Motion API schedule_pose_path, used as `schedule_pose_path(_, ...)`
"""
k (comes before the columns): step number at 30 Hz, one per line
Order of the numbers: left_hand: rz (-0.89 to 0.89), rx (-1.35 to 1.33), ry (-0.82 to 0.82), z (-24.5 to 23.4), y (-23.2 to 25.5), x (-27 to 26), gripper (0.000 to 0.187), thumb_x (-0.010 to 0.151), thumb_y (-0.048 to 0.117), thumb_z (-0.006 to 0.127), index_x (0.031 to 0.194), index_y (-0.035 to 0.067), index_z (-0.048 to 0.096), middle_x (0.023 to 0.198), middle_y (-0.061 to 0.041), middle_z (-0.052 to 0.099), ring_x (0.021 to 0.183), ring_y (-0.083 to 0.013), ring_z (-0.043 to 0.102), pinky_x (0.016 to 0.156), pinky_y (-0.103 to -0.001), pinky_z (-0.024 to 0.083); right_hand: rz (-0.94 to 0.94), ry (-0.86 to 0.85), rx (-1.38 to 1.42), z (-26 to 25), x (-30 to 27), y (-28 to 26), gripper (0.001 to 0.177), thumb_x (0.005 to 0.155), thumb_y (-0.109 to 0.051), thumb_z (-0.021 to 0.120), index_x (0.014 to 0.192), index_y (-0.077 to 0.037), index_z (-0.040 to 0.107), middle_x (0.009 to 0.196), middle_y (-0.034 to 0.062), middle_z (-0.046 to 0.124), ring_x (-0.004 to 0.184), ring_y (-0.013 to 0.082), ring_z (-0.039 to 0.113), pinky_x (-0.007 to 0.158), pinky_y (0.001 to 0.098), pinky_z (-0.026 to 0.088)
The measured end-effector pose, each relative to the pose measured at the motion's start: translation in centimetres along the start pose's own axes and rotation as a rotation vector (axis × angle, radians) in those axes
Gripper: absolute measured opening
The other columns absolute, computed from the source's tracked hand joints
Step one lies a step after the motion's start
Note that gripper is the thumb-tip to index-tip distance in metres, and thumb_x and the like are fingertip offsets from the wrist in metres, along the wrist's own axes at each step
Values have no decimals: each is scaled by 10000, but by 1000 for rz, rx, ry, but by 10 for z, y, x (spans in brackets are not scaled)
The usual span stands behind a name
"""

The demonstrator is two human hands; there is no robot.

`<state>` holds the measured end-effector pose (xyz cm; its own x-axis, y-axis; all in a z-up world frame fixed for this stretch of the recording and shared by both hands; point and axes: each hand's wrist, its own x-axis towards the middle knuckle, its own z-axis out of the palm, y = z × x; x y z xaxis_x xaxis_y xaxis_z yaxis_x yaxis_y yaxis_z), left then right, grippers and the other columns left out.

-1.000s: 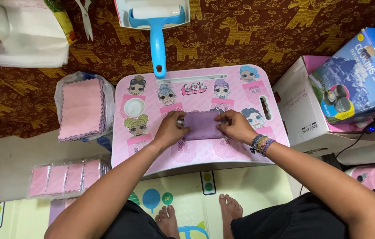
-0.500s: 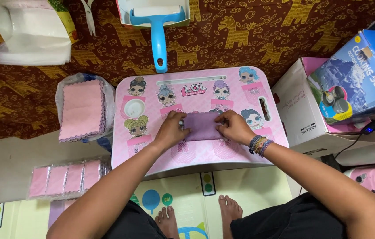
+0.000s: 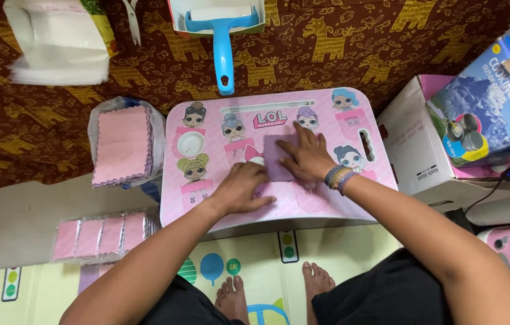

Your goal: Folding small pink cloths, cleaning them with a lint roller, and preparing them for packaging on a small table.

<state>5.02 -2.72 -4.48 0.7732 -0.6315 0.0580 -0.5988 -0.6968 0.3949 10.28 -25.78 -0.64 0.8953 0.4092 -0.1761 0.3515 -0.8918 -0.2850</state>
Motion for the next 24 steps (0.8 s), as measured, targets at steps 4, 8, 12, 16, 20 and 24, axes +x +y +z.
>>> schedule_pose_path(4, 121, 40, -36, 10, -1, -12, 497, 885, 516, 645, 1144, 92, 673, 1206, -129, 645, 1260, -312, 557, 1095, -527, 378, -160, -69, 33, -2, 8, 1, 555, 1004, -517, 430, 1527, -330, 427, 1672, 219, 105, 1506, 505, 201, 1177, 704, 177)
schedule_pose_path(8, 161, 132, 6, 23, -18, -19, 474, 916, 517, 632, 1162, 113, 653, 1167, -79, 616, 1237, -270, 561, 1052, -483, 426, -193, -24, 15, 10, 8, 9, 653, 1003, -533, 448, 1563, -216, 338, 1666, 246, 109, 1495, 502, 228, 1179, 698, 190)
schedule_pose_path(12, 169, 192, 41, 18, -20, -20, 473, 913, 504, 640, 1172, 108, 648, 1191, -72, 609, 1241, -253, 556, 1045, -450, 435, -177, 9, 8, 20, 2, 25, 686, 1011, -533, 446, 1565, -150, 317, 1651, 269, 143, 1494, 509, 219, 1176, 704, 185)
schedule_pose_path(16, 231, 175, 13, -2, 0, -25, 612, 909, 525, 651, 1325, 83, 565, 1379, -144, 553, 1335, -320, 507, 1075, -497, 426, -193, -25, -53, 25, -8, 37, 659, 1025, -564, 371, 1590, -236, 289, 1663, 241, 131, 1515, 465, 199, 1179, 694, 170)
schedule_pose_path(20, 235, 242, -119, 0, 4, -23, 730, 940, 618, 549, 1452, 104, 468, 1530, -147, 461, 1424, -322, 437, 1115, -511, 392, -192, -36, -125, 33, -13, 43, 655, 1044, -571, 338, 1587, -206, 294, 1653, 251, 171, 1519, 441, 216, 1182, 675, 197)
schedule_pose_path(24, 225, 266, -153, 2, 1, -22, 789, 932, 659, 522, 1490, 109, 422, 1551, -146, 438, 1438, -321, 422, 1114, -514, 392, -196, -35, -123, 31, -15, 42, 678, 1048, -577, 332, 1589, -173, 278, 1646, 270, 172, 1514, 450, 217, 1182, 680, 202)
